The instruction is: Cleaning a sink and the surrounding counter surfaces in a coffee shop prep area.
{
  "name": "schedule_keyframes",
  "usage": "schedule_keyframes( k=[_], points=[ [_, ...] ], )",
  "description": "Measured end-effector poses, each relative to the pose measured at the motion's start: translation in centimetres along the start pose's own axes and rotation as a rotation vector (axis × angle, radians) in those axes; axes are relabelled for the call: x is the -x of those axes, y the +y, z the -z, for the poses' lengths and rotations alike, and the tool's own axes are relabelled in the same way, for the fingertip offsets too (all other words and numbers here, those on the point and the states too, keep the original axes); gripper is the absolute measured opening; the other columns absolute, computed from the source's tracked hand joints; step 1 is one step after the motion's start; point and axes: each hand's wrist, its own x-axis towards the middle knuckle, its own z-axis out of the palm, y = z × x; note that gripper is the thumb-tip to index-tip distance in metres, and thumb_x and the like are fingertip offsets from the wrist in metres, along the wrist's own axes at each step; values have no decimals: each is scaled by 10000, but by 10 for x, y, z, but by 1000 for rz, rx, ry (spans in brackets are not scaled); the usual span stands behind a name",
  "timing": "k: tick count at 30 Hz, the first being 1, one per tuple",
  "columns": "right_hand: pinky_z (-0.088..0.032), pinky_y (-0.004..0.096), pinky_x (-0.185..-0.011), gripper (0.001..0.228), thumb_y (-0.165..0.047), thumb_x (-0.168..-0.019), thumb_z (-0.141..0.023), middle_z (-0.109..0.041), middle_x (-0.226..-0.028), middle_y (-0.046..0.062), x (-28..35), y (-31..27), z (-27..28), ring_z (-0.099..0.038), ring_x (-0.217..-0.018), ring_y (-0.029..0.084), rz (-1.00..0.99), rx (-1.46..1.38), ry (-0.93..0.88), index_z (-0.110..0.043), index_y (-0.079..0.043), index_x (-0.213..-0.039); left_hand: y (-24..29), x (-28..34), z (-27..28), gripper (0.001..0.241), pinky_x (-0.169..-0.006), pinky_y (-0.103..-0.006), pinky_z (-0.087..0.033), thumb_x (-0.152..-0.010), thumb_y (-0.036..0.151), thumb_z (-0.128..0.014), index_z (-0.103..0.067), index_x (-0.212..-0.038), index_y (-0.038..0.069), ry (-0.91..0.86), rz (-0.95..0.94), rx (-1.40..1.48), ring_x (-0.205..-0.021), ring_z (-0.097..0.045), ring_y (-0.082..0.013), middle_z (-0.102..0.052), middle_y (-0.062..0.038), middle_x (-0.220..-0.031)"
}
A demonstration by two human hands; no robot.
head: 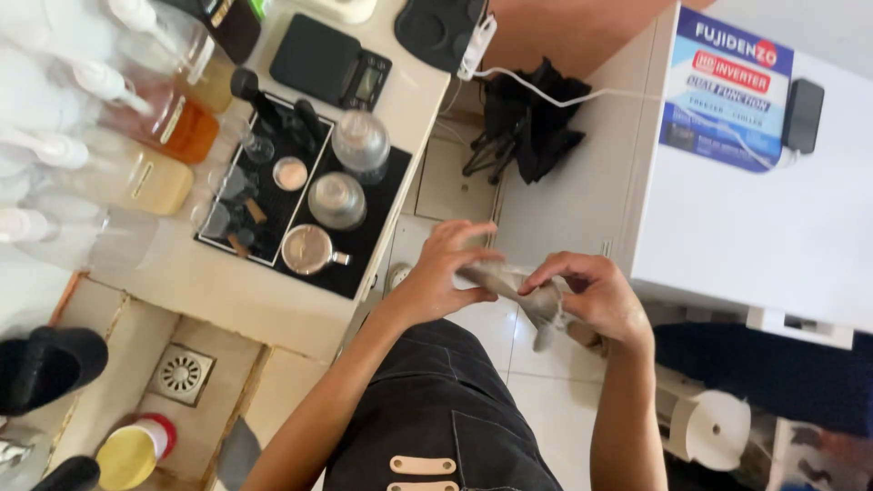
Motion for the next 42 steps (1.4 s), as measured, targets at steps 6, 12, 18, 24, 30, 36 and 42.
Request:
schedule_keyframes(
  k=[6, 12, 18, 24, 30, 36, 42],
  points=[
    [-407, 226, -650, 278, 54, -1009, -553, -645, -898, 14, -73, 24, 48, -538, -760, 84, -57, -397, 145, -668, 21, -1260, -28, -62, 28, 321, -874, -327, -544, -963, 298, -819, -686, -1061, 22, -345, 312, 326, -907, -606, -186, -679, -79, -939],
    [-493, 228, -668, 467, -43, -959, -529, -608, -824, -42, -184, -38, 53, -565, -738, 50, -64, -732, 54, -518, -175, -1407, -54, -112, 57, 314, -715, -242, -533, -929, 212, -724, -642, -1192, 62, 176, 482, 540, -810, -643, -70, -681, 2, -946],
    [-395, 227, -608, 352, 50, -925, -763, -538, -801, 7, -366, -37, 69, -472, -711, 62, 199, -66, -28, -616, -48, -1229, -119, -178, 103, 284, -728, -280, -526, -975, 128, -691, -630, -1218, -5, 552, 440, 469, -840, -652, -111, -687, -47, -940],
    [-443, 240, -679, 246, 52, -987, -769, -589, -908, -2, -589, -97, 74, -525, -802, 68, 653, 57, -88, -625, -27, -1170, -181, -303, 188, 532, -808, -366, -562, -911, 98, -750, -486, -1368, 33, 965, 496, 186, -992, -671, -212, -602, -140, -1144],
    [-478, 475, -960, 344, -107, -924, -843, -617, -1296, 234, -721, -138, 54, -588, -1151, 401, 1176, 678, 170, -709, -64, -1237, -242, -386, 237, 745, -1065, -532, -304, -822, 103, -858, -405, -1403, -15, 1264, 637, -536, -1344, -269, -493, -297, -333, -1436],
    [-321, 580, -1157, 612, -328, -1042, -735, -398, -1542, 345, -732, -117, 19, -312, -1468, 535, 992, 735, -184, -541, 48, -1485, -188, -390, 154, 596, -1251, -522, -277, -914, -17, -674, -456, -1465, 47, 1367, 569, -479, -1492, -300, -446, -321, -239, -1556],
    [-98, 695, -1192, 939, -615, -1059, -577, -110, -1609, 426, -727, -125, -7, -40, -1502, 585, 746, 949, -308, -302, 121, -1574, -158, -347, 40, 356, -1067, -411, -445, -931, 55, -632, -573, -1282, 40, 1047, 793, -32, -1214, -555, -347, -570, -182, -1274]
  ],
)
